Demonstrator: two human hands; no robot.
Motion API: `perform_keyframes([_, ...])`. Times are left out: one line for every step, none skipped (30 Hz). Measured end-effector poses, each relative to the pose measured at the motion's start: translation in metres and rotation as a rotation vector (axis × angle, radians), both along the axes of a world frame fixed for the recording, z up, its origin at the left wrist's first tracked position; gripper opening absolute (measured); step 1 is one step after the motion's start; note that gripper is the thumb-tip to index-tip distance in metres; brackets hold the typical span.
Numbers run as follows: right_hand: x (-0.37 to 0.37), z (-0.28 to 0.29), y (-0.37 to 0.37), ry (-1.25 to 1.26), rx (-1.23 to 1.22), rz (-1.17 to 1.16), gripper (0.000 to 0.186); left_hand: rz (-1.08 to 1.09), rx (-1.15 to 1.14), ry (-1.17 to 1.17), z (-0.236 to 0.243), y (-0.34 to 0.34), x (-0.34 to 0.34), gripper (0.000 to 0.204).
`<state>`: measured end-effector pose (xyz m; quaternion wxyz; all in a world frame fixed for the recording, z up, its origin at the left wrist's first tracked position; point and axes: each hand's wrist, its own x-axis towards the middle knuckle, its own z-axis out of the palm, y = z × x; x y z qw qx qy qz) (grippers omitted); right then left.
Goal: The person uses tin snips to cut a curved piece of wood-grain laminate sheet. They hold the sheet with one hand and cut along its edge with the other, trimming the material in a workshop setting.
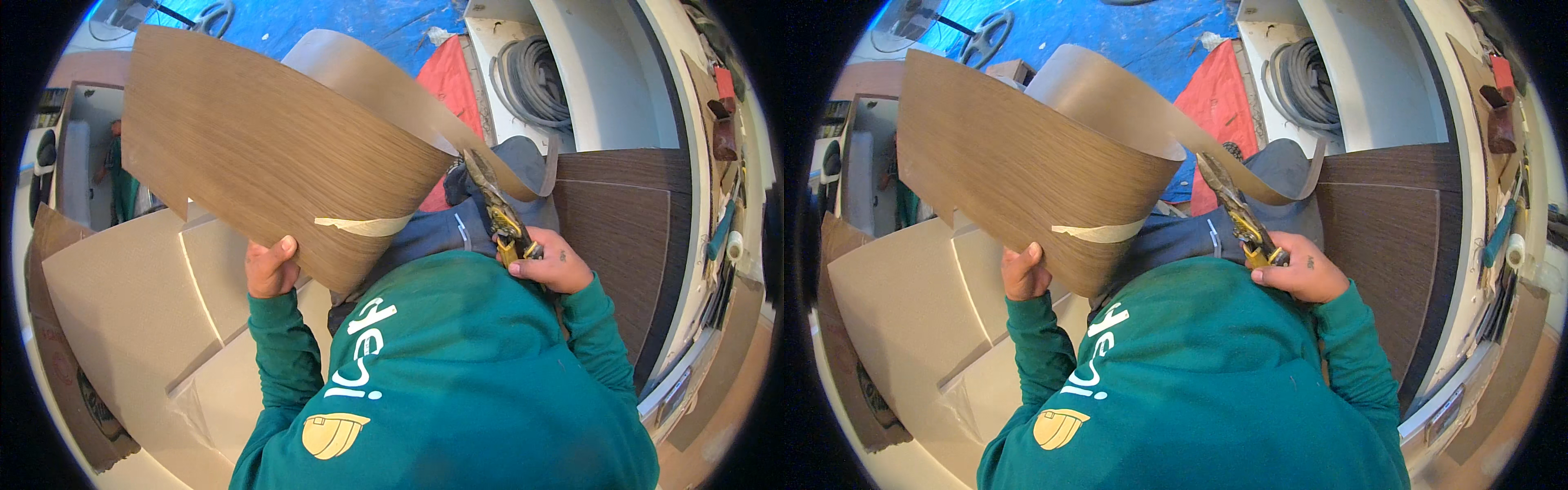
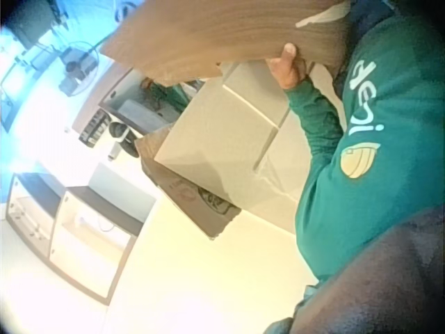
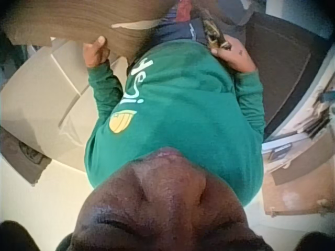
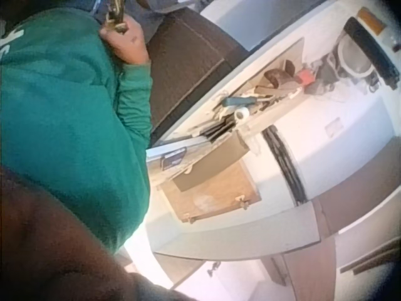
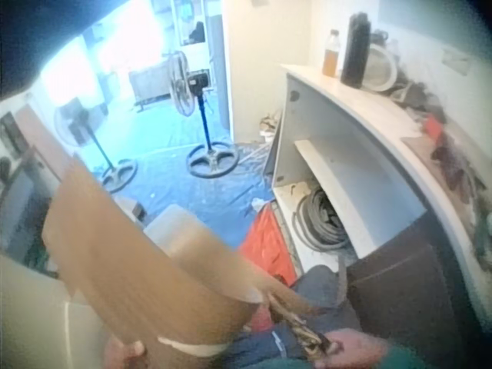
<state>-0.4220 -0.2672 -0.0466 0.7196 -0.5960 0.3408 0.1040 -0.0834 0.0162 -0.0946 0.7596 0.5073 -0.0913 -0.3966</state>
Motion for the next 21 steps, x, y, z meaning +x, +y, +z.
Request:
perform_keyframes([-0.002, 0.004, -0.002, -0.015, 0.037, -0.018, 0.043, 0.013, -0.006, 0.001, -0.002, 0.000, 0.001, 0.076])
perform_keyframes([-0.002, 0.007, -0.003, -0.030, 0.074, -0.037, 0.044, 0.025, -0.011, 0.001, -0.004, 0.000, 0.001, 0.076])
perform_keyframes([-0.002, 0.011, -0.004, -0.058, 0.075, -0.040, 0.047, 0.025, -0.014, 0.002, -0.005, 0.000, 0.002, 0.076])
perform_keyframes([-0.001, 0.015, -0.005, -0.086, 0.077, -0.044, 0.049, 0.024, -0.017, 0.003, -0.006, 0.000, 0.002, 0.075])
perform_keyframes([-0.001, 0.017, -0.006, -0.115, 0.078, -0.047, 0.051, 0.024, -0.019, 0.004, -0.006, -0.001, 0.002, 0.075])
perform_keyframes([-0.003, 0.017, -0.006, -0.117, 0.111, -0.059, 0.053, 0.018, -0.024, 0.008, -0.006, -0.002, 0.002, 0.075])
perform_keyframes([-0.006, 0.015, -0.005, -0.120, 0.143, -0.071, 0.055, 0.011, -0.028, 0.013, -0.004, -0.004, 0.001, 0.074])
perform_keyframes([-0.008, 0.014, -0.006, -0.123, 0.176, -0.084, 0.056, 0.005, -0.033, 0.018, -0.003, -0.006, 0.000, 0.074])
perform_keyframes([-0.010, 0.014, -0.006, -0.112, 0.176, -0.088, 0.057, 0.000, -0.034, 0.020, -0.004, -0.006, -0.001, 0.074])
perform_keyframes([-0.011, 0.015, -0.007, -0.101, 0.175, -0.091, 0.057, -0.005, -0.034, 0.023, -0.004, -0.006, -0.001, 0.074])
perform_keyframes([-0.012, 0.016, -0.007, -0.090, 0.175, -0.095, 0.057, -0.011, -0.035, 0.025, -0.005, -0.006, -0.001, 0.074])
perform_keyframes([-0.014, 0.018, -0.008, -0.082, 0.179, -0.102, 0.057, -0.011, -0.029, 0.029, -0.005, -0.006, -0.002, 0.074])
perform_keyframes([-0.015, 0.023, -0.011, -0.075, 0.182, -0.110, 0.058, -0.011, -0.023, 0.032, -0.005, -0.007, -0.002, 0.073])
perform_keyframes([-0.017, 0.029, -0.014, -0.067, 0.186, -0.117, 0.058, -0.011, -0.017, 0.036, -0.005, -0.007, -0.002, 0.073])
perform_keyframes([-0.019, 0.038, -0.022, 0.025, 0.106, -0.066, 0.056, -0.010, -0.020, 0.028, -0.006, -0.007, -0.002, 0.073])
perform_keyframes([-0.019, 0.043, -0.028, 0.088, 0.030, -0.001, 0.056, -0.008, -0.024, 0.020, -0.007, -0.007, -0.002, 0.073])
perform_keyframes([-0.018, 0.046, -0.033, 0.150, -0.047, 0.065, 0.055, -0.006, -0.027, 0.012, -0.008, -0.007, -0.003, 0.073])
perform_keyframes([-0.018, 0.051, -0.036, 0.214, -0.125, 0.129, 0.054, -0.004, -0.034, 0.014, -0.008, -0.008, -0.003, 0.072])
perform_keyframes([-0.015, 0.056, -0.035, 0.226, -0.209, 0.124, 0.050, -0.002, -0.041, 0.016, -0.008, -0.008, -0.004, 0.072])
perform_keyframes([-0.014, 0.052, -0.031, 0.173, -0.358, 0.047, 0.050, 0.000, -0.047, 0.017, -0.009, -0.009, -0.004, 0.072])
perform_keyframes([-0.016, 0.043, -0.024, 0.118, -0.506, -0.033, 0.049, -0.008, -0.050, 0.019, -0.008, -0.010, -0.004, 0.072])
